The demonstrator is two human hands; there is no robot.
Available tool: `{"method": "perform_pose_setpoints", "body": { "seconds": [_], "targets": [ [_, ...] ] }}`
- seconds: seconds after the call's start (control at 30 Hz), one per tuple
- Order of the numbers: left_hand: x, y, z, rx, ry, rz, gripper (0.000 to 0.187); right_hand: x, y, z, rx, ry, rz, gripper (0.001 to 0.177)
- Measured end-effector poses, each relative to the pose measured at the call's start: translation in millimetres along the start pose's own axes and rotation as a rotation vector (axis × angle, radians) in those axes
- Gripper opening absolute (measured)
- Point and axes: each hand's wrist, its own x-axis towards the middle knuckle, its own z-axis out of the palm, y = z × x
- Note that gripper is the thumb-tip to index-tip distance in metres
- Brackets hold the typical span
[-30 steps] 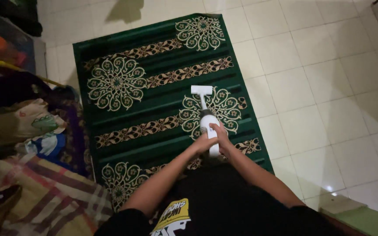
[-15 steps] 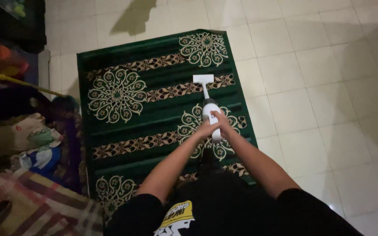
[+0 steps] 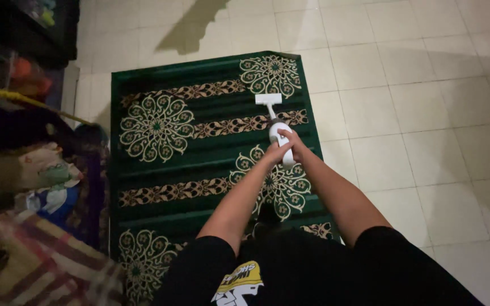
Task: The person uses a handheld vacuum cleaner to clean a tiled floor before moving on to vacuum a green patterned rug.
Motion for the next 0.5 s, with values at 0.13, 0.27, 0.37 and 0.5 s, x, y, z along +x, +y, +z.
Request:
{"method": "perform_pose_setpoints", "body": {
  "seconds": [0.13, 0.27, 0.37, 0.5],
  "targets": [
    [-31, -23, 25, -0.042, 0.007, -0.046, 0.069, -32, 24, -18, -0.013, -0.054, 0.002, 0.036],
    [-58, -65, 45, -0.134, -0.071, 0.022, 0.073, -83, 46, -21, -0.03, -0.036, -0.035, 0.036],
    [-94, -91, 62, -0.113, -0.087, 0.075, 0.074, -127, 67, -27, -0.033, 0.033, -0.038, 0.037],
    [-152, -99, 83, -0.016, -0.137, 0.007, 0.069, -180, 96, -41, -0.015, 0.097, -0.018, 0.042]
  ]
}}
